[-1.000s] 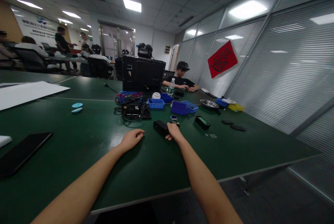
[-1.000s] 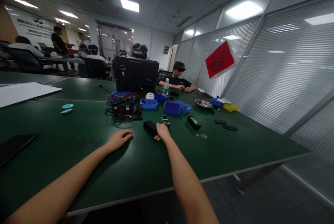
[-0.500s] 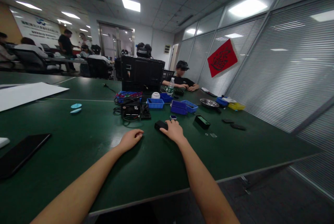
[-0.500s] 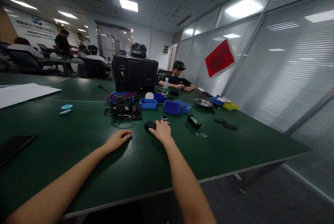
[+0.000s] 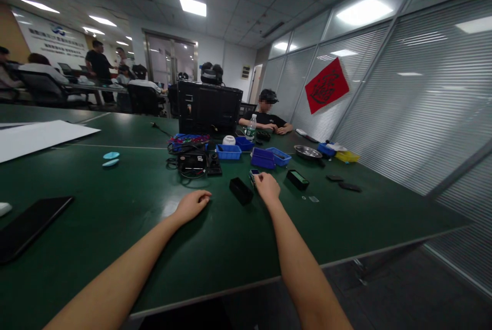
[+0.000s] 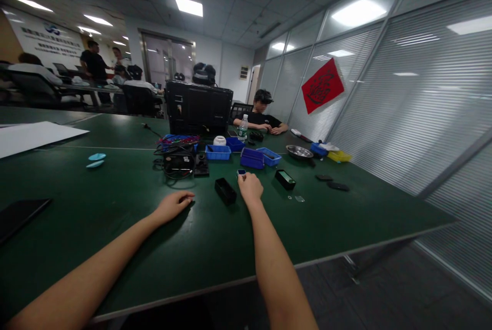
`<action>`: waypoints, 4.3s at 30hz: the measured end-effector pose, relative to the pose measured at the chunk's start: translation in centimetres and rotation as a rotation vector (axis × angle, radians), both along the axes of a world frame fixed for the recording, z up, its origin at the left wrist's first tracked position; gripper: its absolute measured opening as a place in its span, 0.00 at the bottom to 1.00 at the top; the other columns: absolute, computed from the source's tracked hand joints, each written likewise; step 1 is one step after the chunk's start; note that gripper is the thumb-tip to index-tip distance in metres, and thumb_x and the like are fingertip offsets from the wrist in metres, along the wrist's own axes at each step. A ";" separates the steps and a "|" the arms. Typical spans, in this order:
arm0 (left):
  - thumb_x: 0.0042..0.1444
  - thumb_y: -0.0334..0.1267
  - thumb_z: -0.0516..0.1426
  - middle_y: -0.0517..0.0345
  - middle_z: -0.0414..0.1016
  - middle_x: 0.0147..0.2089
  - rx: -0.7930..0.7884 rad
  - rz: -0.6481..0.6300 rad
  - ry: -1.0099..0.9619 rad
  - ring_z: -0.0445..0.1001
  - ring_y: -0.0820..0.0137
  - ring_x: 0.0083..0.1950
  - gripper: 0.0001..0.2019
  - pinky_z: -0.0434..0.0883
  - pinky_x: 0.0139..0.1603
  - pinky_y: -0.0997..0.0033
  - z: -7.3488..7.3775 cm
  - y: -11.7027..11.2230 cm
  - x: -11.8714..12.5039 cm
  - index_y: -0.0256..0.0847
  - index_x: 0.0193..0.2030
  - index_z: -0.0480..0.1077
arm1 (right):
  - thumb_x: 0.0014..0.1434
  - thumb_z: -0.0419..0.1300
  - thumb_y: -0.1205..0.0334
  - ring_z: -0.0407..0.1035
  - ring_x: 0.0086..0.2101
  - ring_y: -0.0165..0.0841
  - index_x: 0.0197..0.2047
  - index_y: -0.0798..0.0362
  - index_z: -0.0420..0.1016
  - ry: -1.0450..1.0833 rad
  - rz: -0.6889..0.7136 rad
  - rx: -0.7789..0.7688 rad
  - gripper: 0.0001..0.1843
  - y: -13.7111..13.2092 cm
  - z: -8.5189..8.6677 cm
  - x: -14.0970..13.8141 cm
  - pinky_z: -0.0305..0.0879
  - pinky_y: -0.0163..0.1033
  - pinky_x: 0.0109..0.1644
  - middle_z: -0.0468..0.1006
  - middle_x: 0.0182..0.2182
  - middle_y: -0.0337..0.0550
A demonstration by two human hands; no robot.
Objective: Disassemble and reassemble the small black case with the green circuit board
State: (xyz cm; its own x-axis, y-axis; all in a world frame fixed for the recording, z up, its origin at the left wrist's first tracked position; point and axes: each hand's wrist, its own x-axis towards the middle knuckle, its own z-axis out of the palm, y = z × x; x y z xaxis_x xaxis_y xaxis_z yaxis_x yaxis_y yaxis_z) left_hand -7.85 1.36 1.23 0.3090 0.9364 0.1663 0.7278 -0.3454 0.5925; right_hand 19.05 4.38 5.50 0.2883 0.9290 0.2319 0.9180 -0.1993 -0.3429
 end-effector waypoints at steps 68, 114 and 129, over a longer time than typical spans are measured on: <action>0.45 0.46 0.57 0.51 0.59 0.60 0.037 0.030 -0.155 0.62 0.64 0.57 0.37 0.60 0.55 0.68 -0.3 -0.1 3.0 0.40 0.61 0.50 | 0.46 0.60 0.62 0.65 0.38 0.32 0.46 0.55 0.71 0.405 0.523 0.138 0.22 2.1 -2.4 0.3 0.60 0.39 0.45 0.73 0.40 0.45; 0.45 0.38 0.58 0.55 0.70 0.48 0.117 0.082 -0.170 0.68 0.67 0.49 0.26 0.63 0.50 0.71 -1.1 1.3 5.6 0.41 0.54 0.62 | 0.43 0.63 0.62 0.66 0.36 0.32 0.45 0.57 0.71 0.391 0.761 -0.166 0.23 -0.4 0.2 0.2 0.61 0.38 0.43 0.74 0.40 0.45; 0.48 0.36 0.54 0.58 0.71 0.38 0.141 0.134 -0.187 0.69 0.71 0.40 0.17 0.64 0.41 0.73 -2.4 2.1 5.1 0.41 0.48 0.64 | 0.49 0.54 0.42 0.67 0.37 0.39 0.39 0.55 0.72 -0.012 0.189 -0.129 0.25 1.0 -1.0 1.4 0.58 0.36 0.34 0.73 0.39 0.52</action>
State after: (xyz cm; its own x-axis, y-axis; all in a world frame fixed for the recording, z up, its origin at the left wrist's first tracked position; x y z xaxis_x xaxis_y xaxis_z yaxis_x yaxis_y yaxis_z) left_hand -2.71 3.45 -1.13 0.1354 0.9304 0.3405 0.6547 -0.3420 0.6741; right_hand 20.42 5.34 4.52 0.1042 0.9885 0.1097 0.9471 -0.0650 -0.3143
